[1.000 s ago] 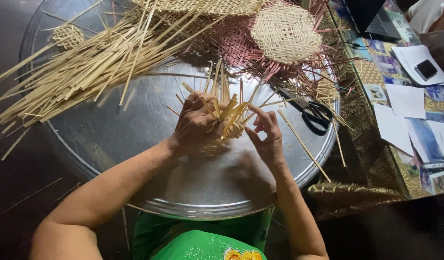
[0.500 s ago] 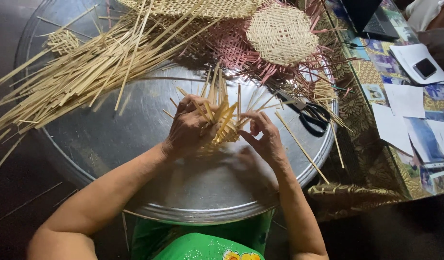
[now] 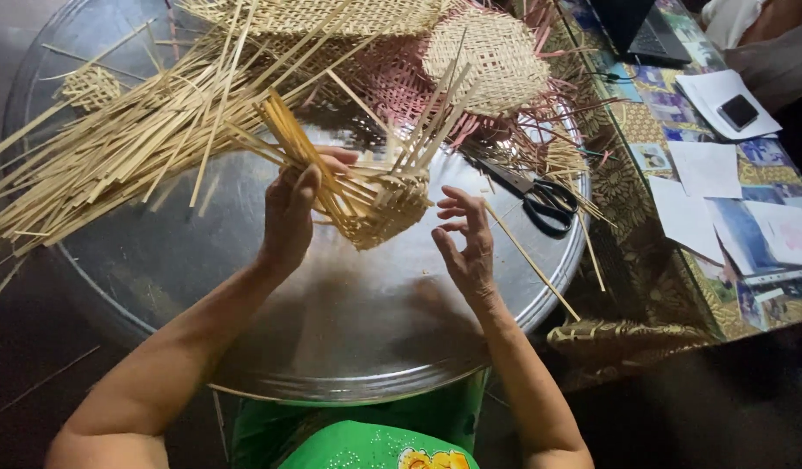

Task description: Weaving thin strips of material to create the sides of a basket on a metal tray

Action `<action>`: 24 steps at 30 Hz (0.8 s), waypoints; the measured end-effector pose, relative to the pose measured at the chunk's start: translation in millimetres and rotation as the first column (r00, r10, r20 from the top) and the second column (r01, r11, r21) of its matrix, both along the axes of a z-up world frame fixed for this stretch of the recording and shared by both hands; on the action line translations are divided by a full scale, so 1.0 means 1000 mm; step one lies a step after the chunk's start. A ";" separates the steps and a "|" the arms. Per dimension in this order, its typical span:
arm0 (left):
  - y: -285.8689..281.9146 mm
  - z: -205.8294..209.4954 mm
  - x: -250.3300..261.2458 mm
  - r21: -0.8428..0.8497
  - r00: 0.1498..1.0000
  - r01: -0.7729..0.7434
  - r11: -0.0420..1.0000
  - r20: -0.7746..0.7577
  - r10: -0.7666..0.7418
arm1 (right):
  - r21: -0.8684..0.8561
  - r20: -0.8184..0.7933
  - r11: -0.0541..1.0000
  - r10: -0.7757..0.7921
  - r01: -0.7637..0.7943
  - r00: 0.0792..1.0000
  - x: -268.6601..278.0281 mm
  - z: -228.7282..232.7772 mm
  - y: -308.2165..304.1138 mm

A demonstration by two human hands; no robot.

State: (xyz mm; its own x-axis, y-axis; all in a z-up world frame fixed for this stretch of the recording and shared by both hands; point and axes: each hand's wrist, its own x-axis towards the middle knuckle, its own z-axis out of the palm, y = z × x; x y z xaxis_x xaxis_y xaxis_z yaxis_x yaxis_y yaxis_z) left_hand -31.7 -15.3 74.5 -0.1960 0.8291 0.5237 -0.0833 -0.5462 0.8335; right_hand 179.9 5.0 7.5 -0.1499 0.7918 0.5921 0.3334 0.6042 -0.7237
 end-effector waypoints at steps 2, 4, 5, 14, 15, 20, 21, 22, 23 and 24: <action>0.000 -0.002 0.003 -0.030 0.997 0.038 0.999 0.072 -0.036 | 0.013 0.006 1.000 0.011 -0.011 1.000 0.001 0.000 -0.001; 0.004 -0.009 0.004 -0.061 0.987 0.077 0.995 0.143 -0.068 | 0.022 0.010 0.999 0.023 -0.023 1.000 0.000 -0.001 -0.004; 0.009 -0.015 0.003 -0.071 0.969 0.136 0.988 0.216 -0.118 | 0.047 0.019 0.998 0.028 -0.029 0.999 -0.002 -0.001 -0.005; 0.032 -0.042 -0.014 -0.181 0.887 0.332 0.926 0.394 -0.242 | 0.239 0.065 0.971 -0.032 0.015 0.997 -0.006 -0.003 -0.014; 0.035 -0.046 -0.015 -0.196 0.873 0.354 0.915 0.420 -0.248 | 0.260 0.070 0.965 -0.053 0.033 0.996 -0.007 -0.002 -0.016; 0.038 -0.043 -0.018 -0.213 0.880 0.347 0.913 0.410 -0.239 | 0.330 0.095 0.935 -0.171 0.132 0.981 -0.012 0.011 -0.025; 0.031 -0.031 -0.015 -0.222 0.878 0.356 0.908 0.411 -0.244 | 0.375 0.113 0.910 -0.233 0.175 0.966 -0.013 0.016 -0.028; 0.030 -0.034 -0.013 -0.222 0.878 0.355 0.908 0.412 -0.243 | 0.375 0.114 0.910 -0.231 0.174 0.966 -0.017 0.015 -0.030; 0.029 -0.036 -0.013 -0.167 0.872 0.353 0.921 0.415 -0.259 | 0.207 0.055 0.971 -0.133 0.119 0.990 -0.022 0.014 -0.031; 0.028 -0.038 -0.012 -0.113 0.866 0.349 0.930 0.418 -0.274 | 0.038 -0.020 0.998 -0.043 0.044 0.999 -0.027 0.013 -0.033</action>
State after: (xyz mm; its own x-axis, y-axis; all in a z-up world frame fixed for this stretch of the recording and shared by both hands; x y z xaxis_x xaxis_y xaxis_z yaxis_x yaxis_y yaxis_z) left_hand -43.5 13.0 36.8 -0.0678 0.9525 0.2970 -0.5609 -0.2826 0.7782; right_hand 152.6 -27.9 20.5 -0.1042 0.7740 0.6246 0.3459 0.6170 -0.7069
